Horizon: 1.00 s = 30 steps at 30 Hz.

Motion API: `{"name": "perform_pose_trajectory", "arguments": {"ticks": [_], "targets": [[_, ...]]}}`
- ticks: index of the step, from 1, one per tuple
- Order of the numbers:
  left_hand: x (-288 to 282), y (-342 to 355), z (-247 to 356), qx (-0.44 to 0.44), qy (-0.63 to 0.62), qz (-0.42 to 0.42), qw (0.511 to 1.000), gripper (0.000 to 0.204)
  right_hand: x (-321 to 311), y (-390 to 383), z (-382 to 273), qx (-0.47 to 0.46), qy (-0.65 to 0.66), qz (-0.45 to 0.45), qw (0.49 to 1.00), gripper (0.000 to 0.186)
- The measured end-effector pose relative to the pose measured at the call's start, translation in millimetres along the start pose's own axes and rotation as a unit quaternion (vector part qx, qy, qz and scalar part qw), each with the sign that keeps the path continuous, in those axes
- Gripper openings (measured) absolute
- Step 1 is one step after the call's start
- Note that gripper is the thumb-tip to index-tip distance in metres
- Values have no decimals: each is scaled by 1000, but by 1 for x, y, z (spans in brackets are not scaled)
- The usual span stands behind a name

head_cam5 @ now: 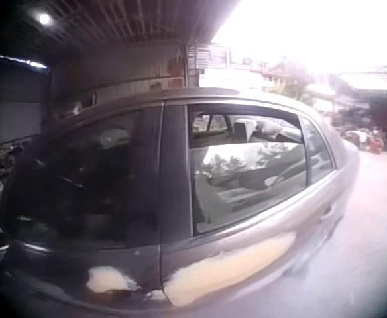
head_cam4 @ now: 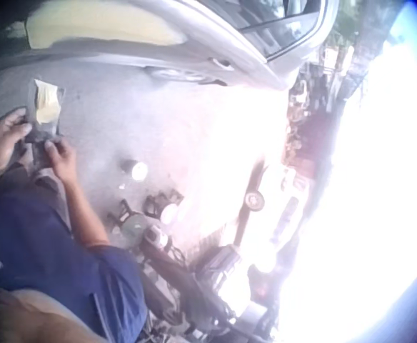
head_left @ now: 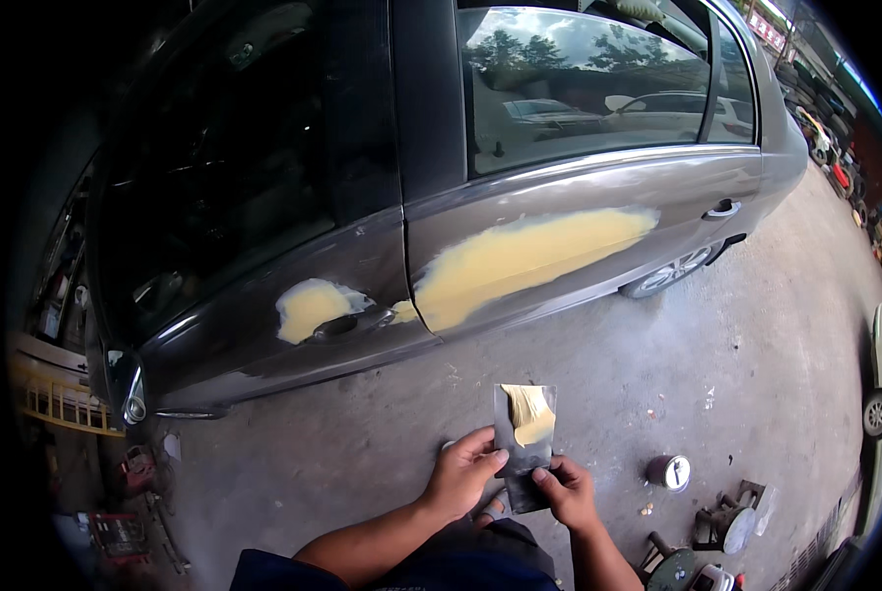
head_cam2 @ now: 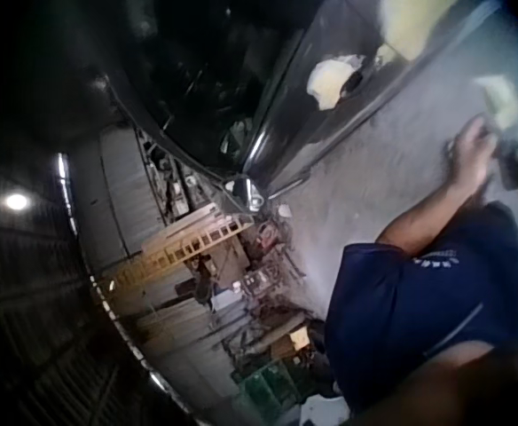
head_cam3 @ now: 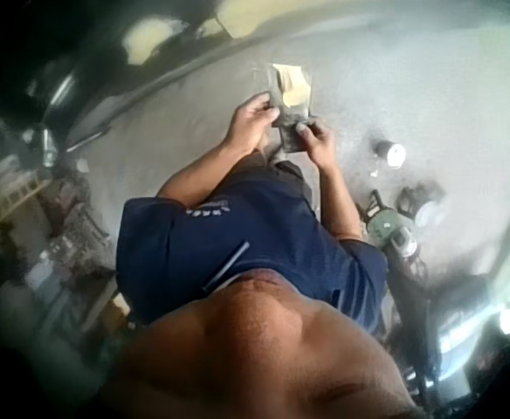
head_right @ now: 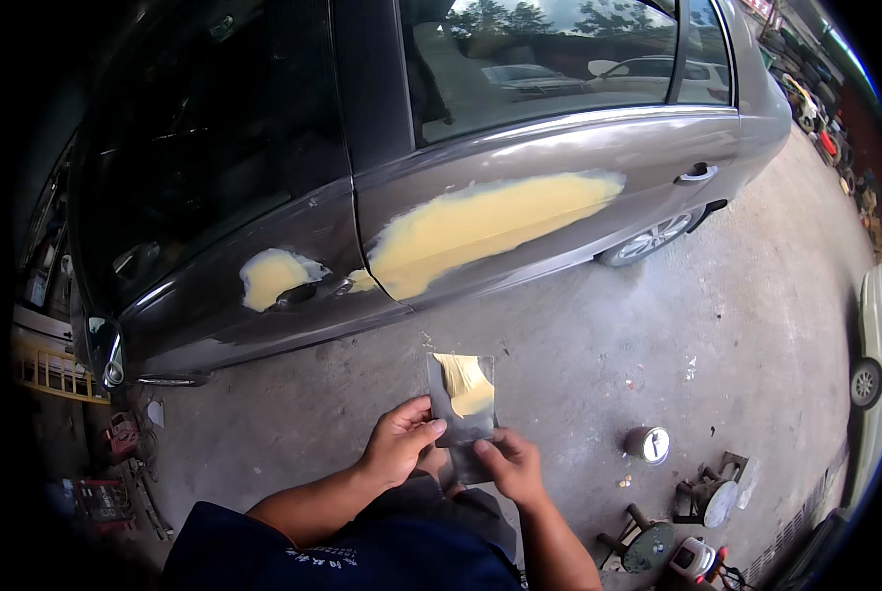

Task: The person applies a beige body filler to the side of a dark gray car using a metal spreader. They repeatedly scoop the filler from a larger scraper and spread it across the car door and rear quarter panel, smoothing the surface to cover the underlying paint.

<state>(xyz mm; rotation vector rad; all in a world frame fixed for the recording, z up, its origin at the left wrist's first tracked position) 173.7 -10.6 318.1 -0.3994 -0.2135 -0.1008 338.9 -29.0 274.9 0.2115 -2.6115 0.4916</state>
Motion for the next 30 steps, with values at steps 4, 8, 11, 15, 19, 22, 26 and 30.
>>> {"name": "perform_pose_trajectory", "arguments": {"ticks": [4,8,11,15,19,22,26,30], "targets": [[6,-22,-5,16,115,8,993,31,-11,-19,6,6,28,-9,1000,17],[-36,-23,1,125,264,104,951,29,-27,-29,6,-14,25,26,999,16],[-110,-9,9,85,267,209,937,19,-39,-33,-7,-47,11,40,998,14],[-202,14,28,64,357,336,869,19,-51,-35,-15,-79,8,65,995,12],[-236,36,42,181,460,371,786,20,-52,-39,-19,-83,-14,92,992,12],[-237,49,50,234,554,367,710,32,-50,-39,-18,-79,-29,109,991,13],[-243,65,44,212,628,358,657,45,-41,-38,-18,-85,-26,123,988,13],[-243,78,41,172,689,355,608,51,-45,-40,-7,-78,-28,128,988,12]]}}
Point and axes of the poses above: each hand's wrist, its own y-axis towards the middle knuckle, its own x-axis out of the palm, z = x × y, the point moved 8 cm from there along y, towards the middle knuckle, and after that the axes turned 15 degrees about y, right-handed, at the moved point
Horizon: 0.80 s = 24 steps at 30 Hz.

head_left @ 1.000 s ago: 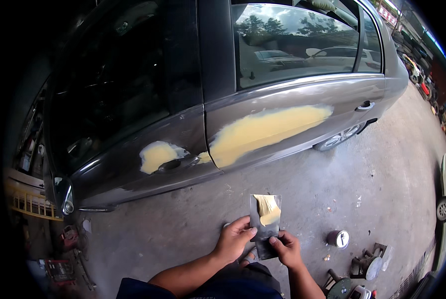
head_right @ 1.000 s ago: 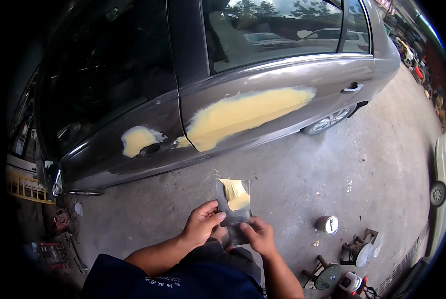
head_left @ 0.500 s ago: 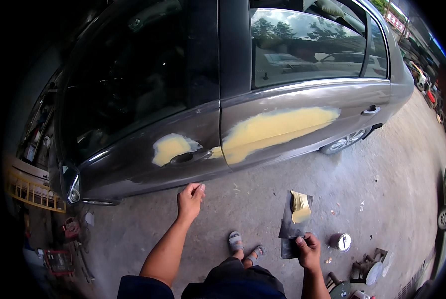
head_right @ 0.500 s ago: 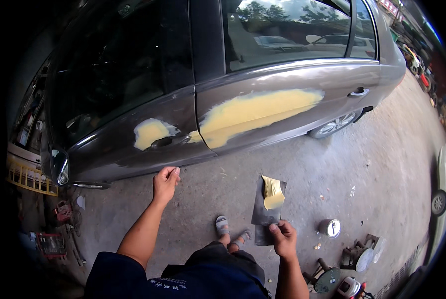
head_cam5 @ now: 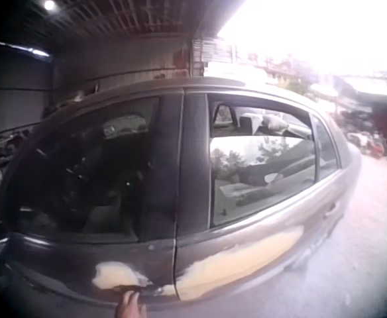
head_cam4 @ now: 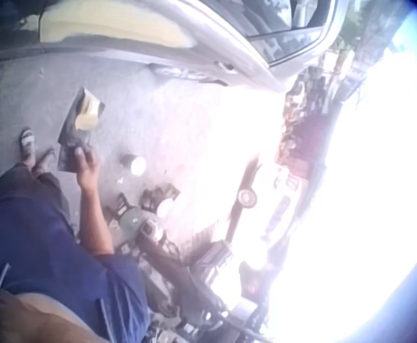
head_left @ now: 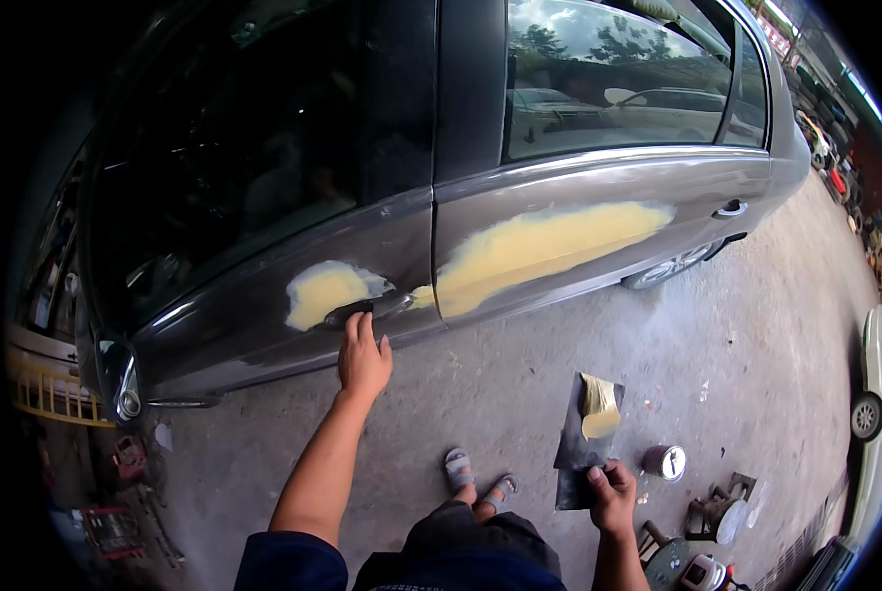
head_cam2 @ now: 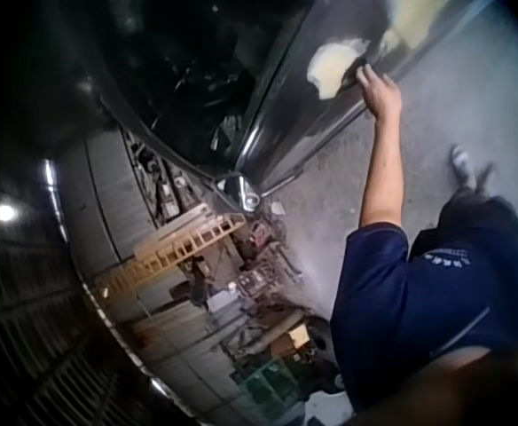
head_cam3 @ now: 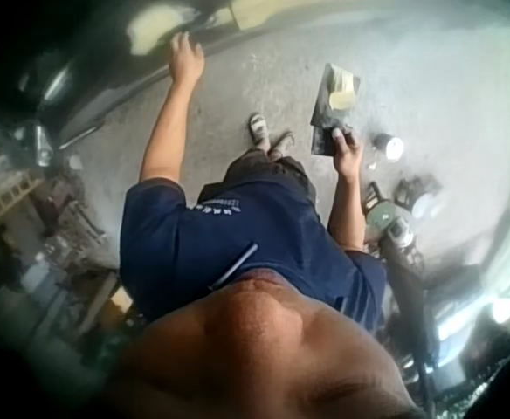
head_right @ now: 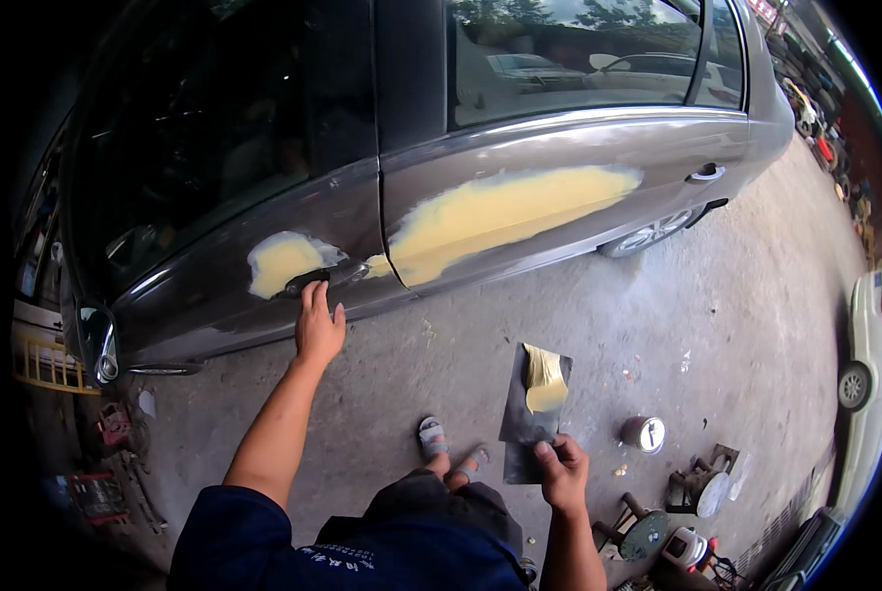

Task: The person applies a beige body filler to the side of a dark gray car using a metal spreader. They repeatedly scoop the filler from a larger scraper and spread it across the car door and rear quarter panel, smoothing the surface to cover the underlying paint.

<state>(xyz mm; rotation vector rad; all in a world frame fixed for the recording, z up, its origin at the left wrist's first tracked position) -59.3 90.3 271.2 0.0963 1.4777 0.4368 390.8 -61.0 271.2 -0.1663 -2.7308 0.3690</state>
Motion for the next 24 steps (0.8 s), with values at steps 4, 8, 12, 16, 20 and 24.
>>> {"name": "perform_pose_trajectory", "arguments": {"ticks": [4,8,12,16,20,24], "targets": [[10,16,2,-56,-17,-111,992,52,8,-2,2,-13,1,4,1000,13],[25,25,-8,-107,-25,-148,983,49,8,-10,2,-1,2,-5,1000,12],[32,7,-6,-84,-31,-129,988,47,-6,-20,4,-11,-22,-25,999,12],[35,-11,-1,-73,-16,-105,992,39,-14,-26,4,0,-15,-10,1000,13],[36,-22,0,-79,-16,-98,992,39,-20,-27,5,12,-18,-4,1000,13],[36,-22,-5,-69,-31,-93,993,43,-22,-31,9,-2,-39,-16,999,12]]}}
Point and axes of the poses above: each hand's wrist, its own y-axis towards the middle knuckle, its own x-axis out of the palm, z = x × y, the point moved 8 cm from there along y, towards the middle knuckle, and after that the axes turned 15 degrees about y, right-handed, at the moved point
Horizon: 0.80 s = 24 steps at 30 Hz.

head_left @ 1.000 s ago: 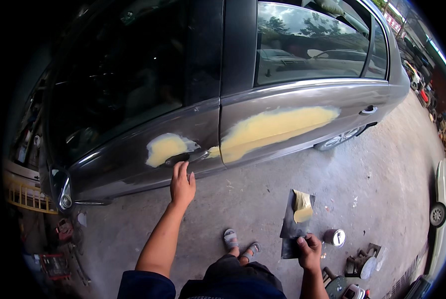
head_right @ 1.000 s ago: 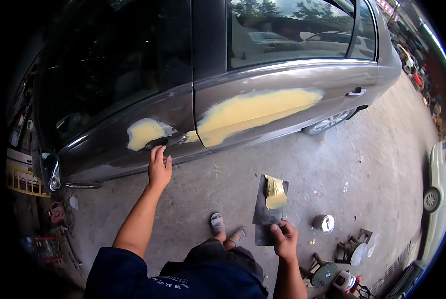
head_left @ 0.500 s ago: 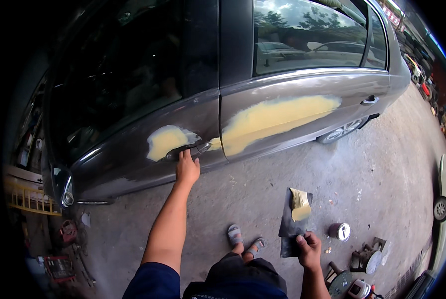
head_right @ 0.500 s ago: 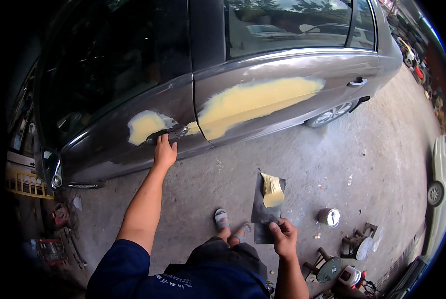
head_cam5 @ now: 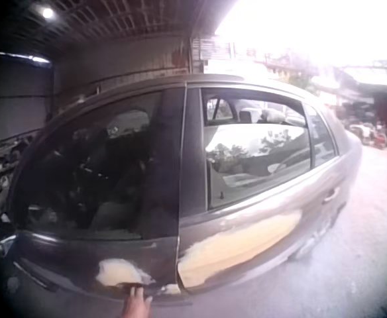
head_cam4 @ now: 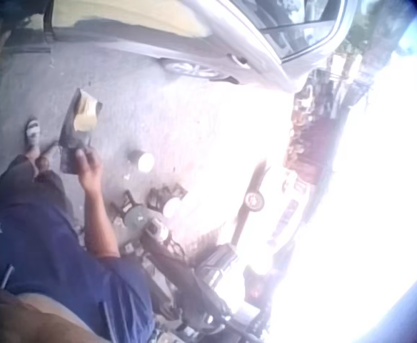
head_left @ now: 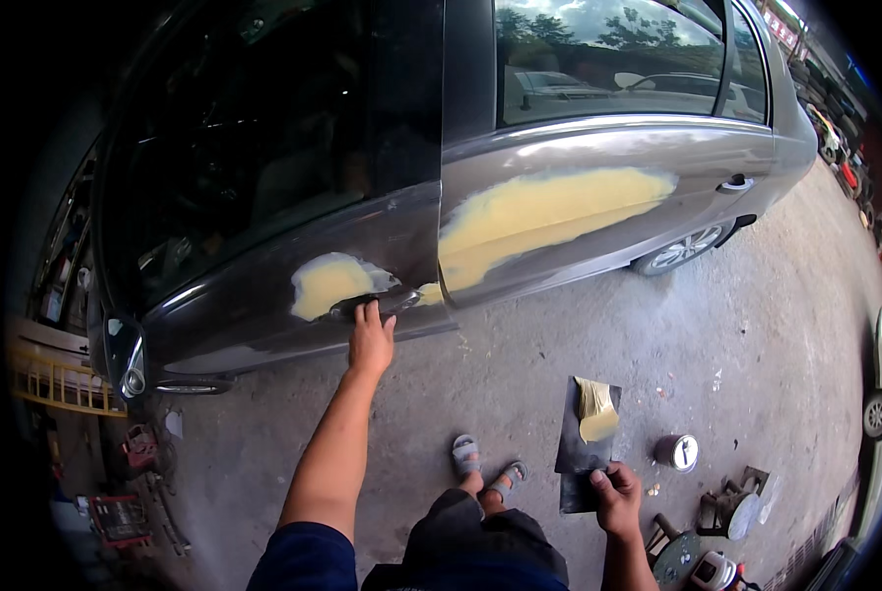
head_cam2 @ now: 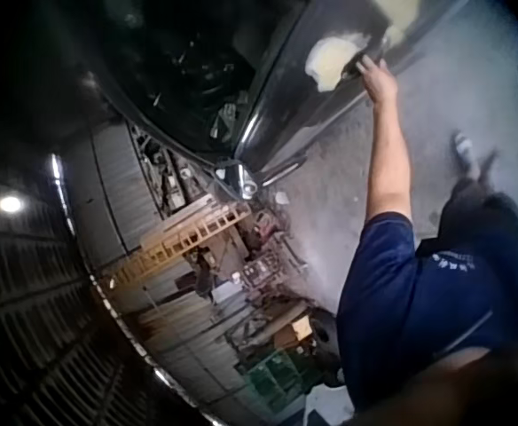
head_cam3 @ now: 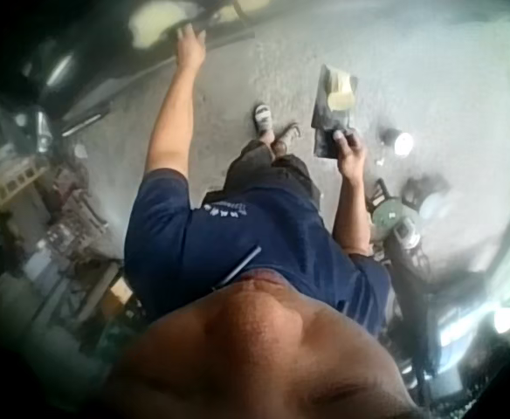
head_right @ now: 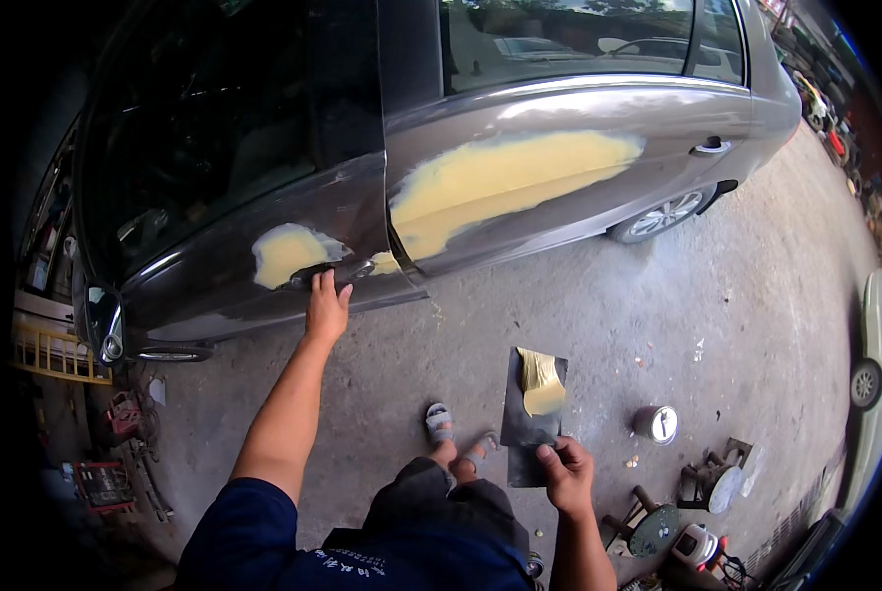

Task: The person applies a beige body filler to the side of a dark gray car using a metal spreader. They repeatedly scoop the filler from a larger scraper and spread it across the car door and rear quarter panel, smoothing the surface to cover the underlying paint.

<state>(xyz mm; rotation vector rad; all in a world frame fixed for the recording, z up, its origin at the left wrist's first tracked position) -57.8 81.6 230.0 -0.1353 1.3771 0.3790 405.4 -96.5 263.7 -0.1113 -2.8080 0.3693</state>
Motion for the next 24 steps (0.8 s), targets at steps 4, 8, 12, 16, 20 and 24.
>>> {"name": "perform_pose_trajectory", "arguments": {"ticks": [4,8,12,16,20,24], "targets": [[-5,5,-4,14,-20,11,1000,42,1,-7,15,27,9,5,1000,12],[-5,19,-6,40,3,12,999,40,7,-17,29,34,14,10,999,11],[-2,42,-11,51,0,47,998,39,22,-24,42,33,41,18,998,10],[-2,49,-9,65,-17,29,997,41,44,-40,57,21,42,51,998,11],[-1,42,-12,103,-35,47,993,44,63,-55,73,16,38,74,996,11],[-1,38,-16,136,-14,39,990,49,81,-65,84,29,60,82,994,12]]}}
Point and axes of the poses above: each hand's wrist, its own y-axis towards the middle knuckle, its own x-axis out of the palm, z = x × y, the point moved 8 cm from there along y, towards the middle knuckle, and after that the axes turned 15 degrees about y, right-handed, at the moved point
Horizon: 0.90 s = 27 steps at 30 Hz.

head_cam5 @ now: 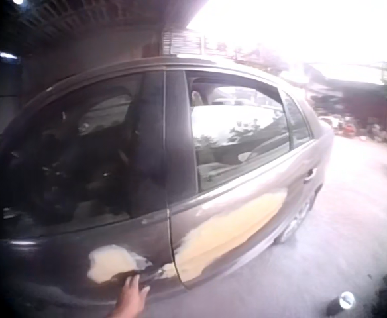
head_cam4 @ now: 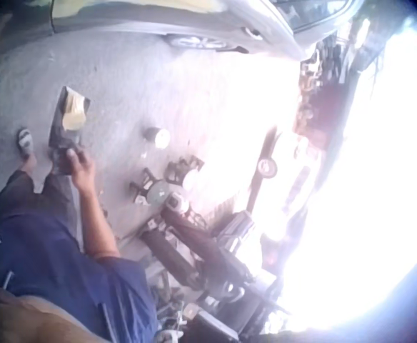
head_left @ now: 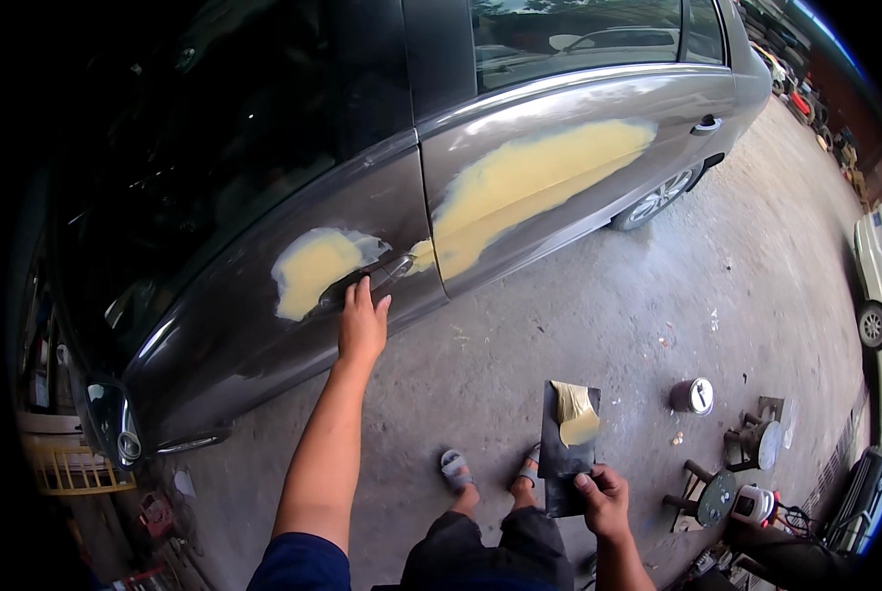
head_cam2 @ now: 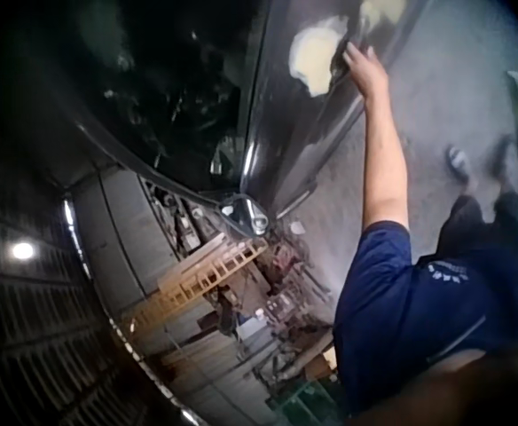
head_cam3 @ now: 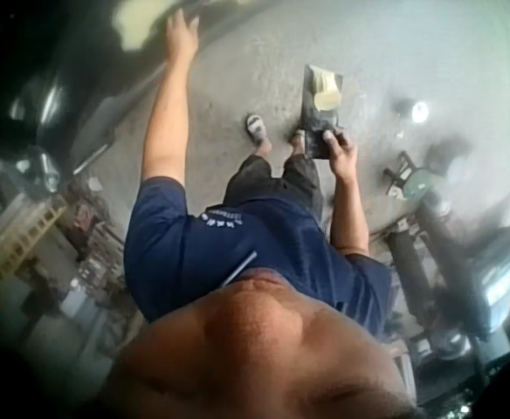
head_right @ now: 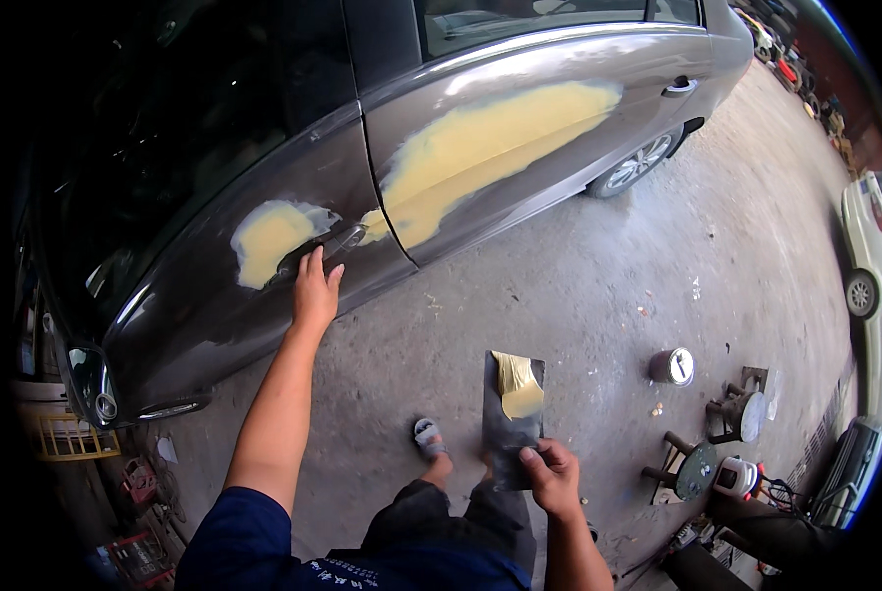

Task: The person applies a beige body filler to the side of a dark gray car using a metal spreader. They repeatedly scoop the filler from a larger scraper and spread it across the car door and rear quarter panel, smoothing the surface to cover the underlying paint.

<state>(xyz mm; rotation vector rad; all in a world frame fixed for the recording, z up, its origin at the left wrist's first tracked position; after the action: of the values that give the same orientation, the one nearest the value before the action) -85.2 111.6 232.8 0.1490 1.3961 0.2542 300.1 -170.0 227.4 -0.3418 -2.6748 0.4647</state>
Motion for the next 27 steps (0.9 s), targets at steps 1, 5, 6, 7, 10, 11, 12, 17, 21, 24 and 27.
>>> {"name": "perform_pose_trajectory", "arguments": {"ticks": [1,5,6,7,10,11,12,17,21,24,27], "targets": [[-2,-1,1,-2,-35,-13,999,50,2,-1,3,-2,-4,3,1000,13],[-15,-20,13,10,-93,-20,995,53,13,2,5,6,-10,5,1000,13],[-18,-23,16,19,-88,-10,996,53,14,6,5,10,-12,-1,1000,13],[-19,-22,14,14,-82,-1,996,53,15,9,5,14,-18,-11,1000,13],[-16,-11,11,-11,-40,4,999,51,17,19,8,7,-16,-28,999,14],[-15,-4,10,-26,-10,-8,1000,51,18,23,6,11,-20,-35,999,13],[-15,-1,8,-40,21,-20,999,51,19,27,2,15,-23,-42,999,12],[-14,6,8,-60,49,-51,996,53,16,37,-7,8,-26,-47,999,10],[-18,2,11,-70,62,-80,992,55,11,41,-13,12,-31,-63,997,10],[-22,-4,11,-52,64,-58,995,54,6,44,-13,13,-47,-70,996,11],[-34,-21,22,-64,-21,-10,998,49,6,50,-17,5,-73,-74,995,12]]}}
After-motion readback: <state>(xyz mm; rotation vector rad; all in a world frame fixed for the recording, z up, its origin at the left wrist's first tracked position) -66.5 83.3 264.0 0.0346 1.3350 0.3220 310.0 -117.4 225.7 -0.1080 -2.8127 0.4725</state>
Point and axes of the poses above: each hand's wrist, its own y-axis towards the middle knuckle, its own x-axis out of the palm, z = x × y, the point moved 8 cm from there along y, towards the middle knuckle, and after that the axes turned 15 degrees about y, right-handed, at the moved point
